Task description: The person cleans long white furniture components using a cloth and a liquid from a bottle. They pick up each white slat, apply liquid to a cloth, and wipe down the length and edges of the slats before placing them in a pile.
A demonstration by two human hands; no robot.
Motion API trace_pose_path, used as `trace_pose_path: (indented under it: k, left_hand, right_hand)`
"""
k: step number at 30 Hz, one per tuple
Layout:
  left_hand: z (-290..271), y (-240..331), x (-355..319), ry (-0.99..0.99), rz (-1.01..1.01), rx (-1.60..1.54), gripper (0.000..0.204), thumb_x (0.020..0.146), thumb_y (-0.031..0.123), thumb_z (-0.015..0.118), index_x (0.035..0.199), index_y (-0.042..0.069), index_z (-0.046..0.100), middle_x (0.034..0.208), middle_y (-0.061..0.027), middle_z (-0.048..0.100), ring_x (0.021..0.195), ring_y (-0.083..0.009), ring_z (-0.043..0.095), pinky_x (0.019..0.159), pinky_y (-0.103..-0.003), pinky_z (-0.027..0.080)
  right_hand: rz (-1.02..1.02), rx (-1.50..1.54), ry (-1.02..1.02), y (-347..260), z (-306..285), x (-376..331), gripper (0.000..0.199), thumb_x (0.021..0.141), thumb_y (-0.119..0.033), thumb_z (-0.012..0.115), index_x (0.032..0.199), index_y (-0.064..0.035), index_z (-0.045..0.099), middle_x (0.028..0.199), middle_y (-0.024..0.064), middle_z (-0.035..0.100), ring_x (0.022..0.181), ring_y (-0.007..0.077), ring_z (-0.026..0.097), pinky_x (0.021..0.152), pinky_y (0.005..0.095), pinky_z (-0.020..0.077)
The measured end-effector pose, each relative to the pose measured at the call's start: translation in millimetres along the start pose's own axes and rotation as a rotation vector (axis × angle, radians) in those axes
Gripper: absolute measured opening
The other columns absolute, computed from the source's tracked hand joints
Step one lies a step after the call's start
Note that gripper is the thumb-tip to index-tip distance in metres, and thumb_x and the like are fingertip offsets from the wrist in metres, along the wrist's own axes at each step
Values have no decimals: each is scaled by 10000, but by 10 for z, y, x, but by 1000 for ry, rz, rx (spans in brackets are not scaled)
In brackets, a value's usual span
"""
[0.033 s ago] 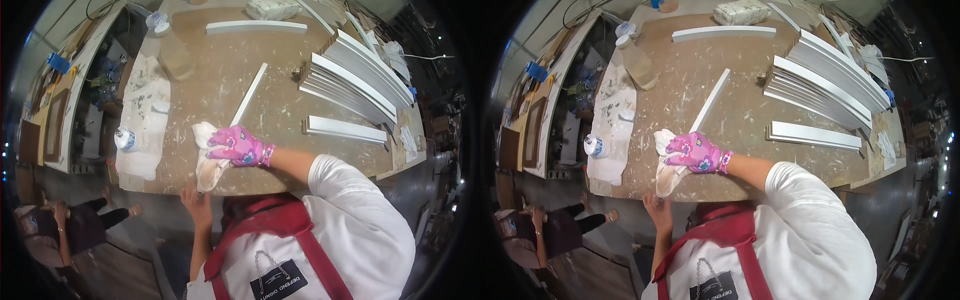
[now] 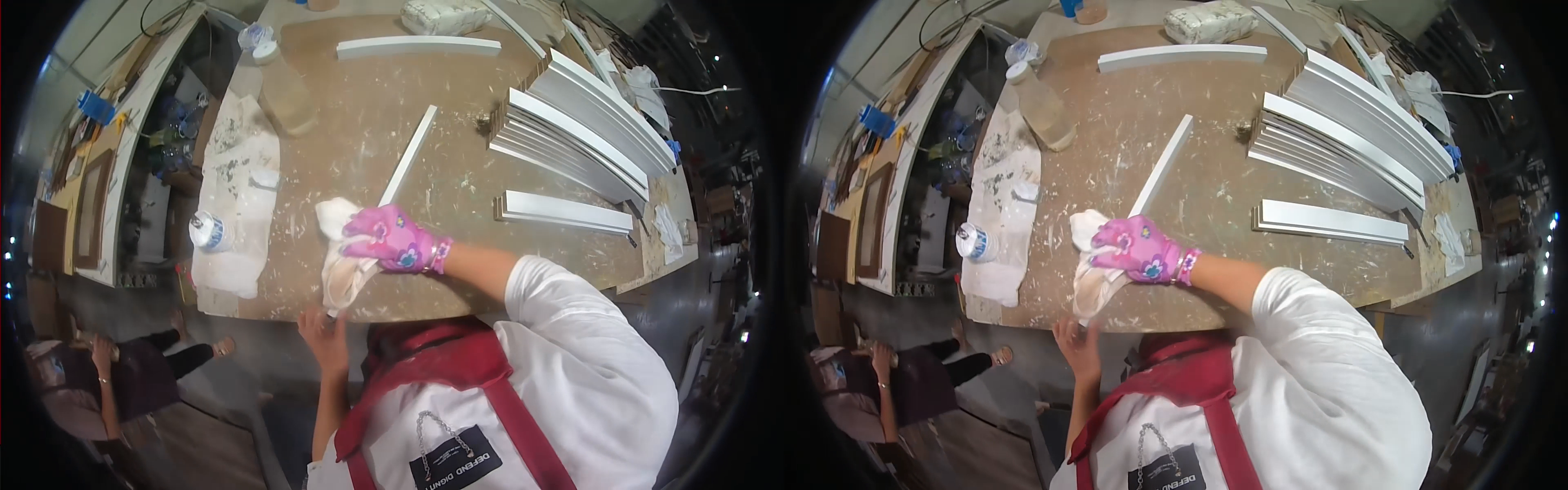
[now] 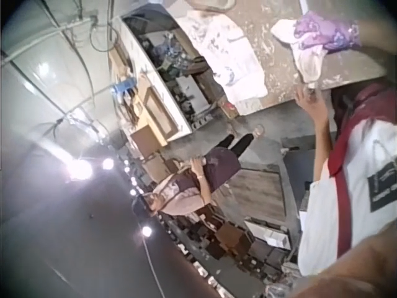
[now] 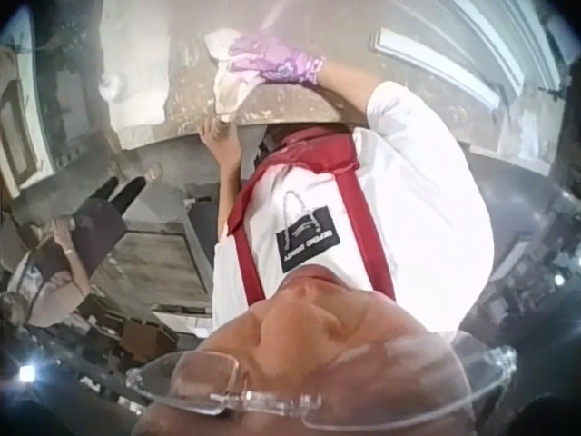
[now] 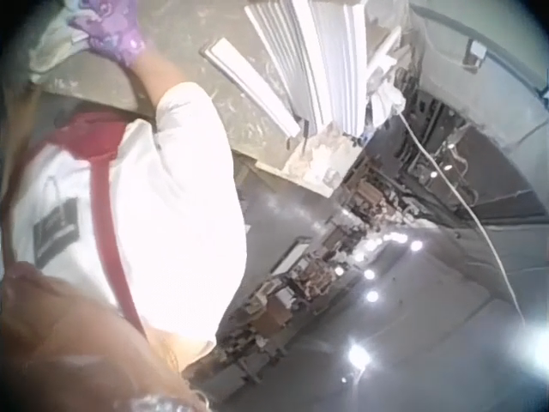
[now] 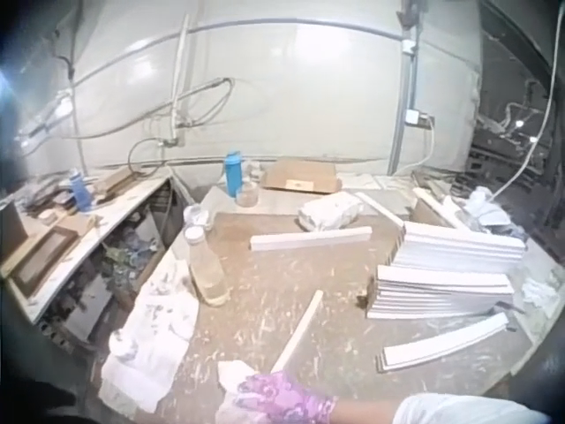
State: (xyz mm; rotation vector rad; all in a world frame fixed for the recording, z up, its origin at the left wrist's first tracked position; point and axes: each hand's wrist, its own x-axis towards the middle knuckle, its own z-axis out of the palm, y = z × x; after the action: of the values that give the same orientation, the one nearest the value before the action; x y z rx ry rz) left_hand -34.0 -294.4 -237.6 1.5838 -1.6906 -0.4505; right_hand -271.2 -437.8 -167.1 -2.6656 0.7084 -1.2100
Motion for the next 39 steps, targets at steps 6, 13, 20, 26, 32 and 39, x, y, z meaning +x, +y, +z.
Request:
trace_pose_path:
  k: [6, 13, 20, 26, 32, 39]
  left_hand:
    - [-8, -42, 49, 46, 179, 65, 294, 721, 136, 766, 927, 54, 572, 957, -129, 565, 982, -360, 500, 872, -457, 388]
    - [-293, -36, 175, -136, 253, 308, 220, 760, 179, 689, 774, 33, 525, 796, -145, 542, 773, -369, 511, 716, -467, 407]
    - [-300, 93, 337, -238, 372, 278, 198, 751, 135, 663, 711, 30, 500, 689, -134, 491, 707, -368, 485, 633, -455, 377]
    - [-354, 15, 339, -256, 387, 352, 171, 744, 106, 659, 718, 54, 498, 695, -136, 491, 699, -360, 502, 657, -453, 399]
    - [-396, 57, 350, -297, 364, 294, 183, 744, 106, 677, 749, 48, 504, 745, -141, 518, 725, -372, 499, 672, -458, 401]
    - [-393, 60, 355, -311, 259, 288, 168, 743, 97, 664, 777, 40, 510, 779, -150, 523, 758, -385, 491, 675, -457, 405]
  right_hand:
    - [397, -338, 195, 994, -416, -361, 274, 713, -100, 664, 985, -106, 643, 981, 119, 619, 878, 305, 611, 783, 399, 516]
    - [693, -244, -75, 442, -130, -115, 200, 813, -192, 647, 961, -61, 619, 963, 87, 617, 899, 226, 598, 790, 344, 499]
    - [741, -502, 434, 1553, -590, -512, 223, 763, -79, 575, 977, -54, 632, 987, 155, 614, 949, 322, 578, 838, 418, 472]
    - [900, -396, 167, 1006, -1046, 210, 388, 701, -72, 554, 1087, -87, 589, 1061, 170, 565, 1031, 339, 518, 911, 401, 410]
    - [658, -283, 307, 948, -435, -136, 306, 720, -108, 549, 1016, -103, 622, 1020, 136, 604, 987, 315, 563, 882, 413, 433]
    - [908, -794, 79, 1652, -1076, -163, 291, 765, -72, 551, 1036, -135, 635, 952, 147, 636, 844, 289, 620, 781, 403, 498]
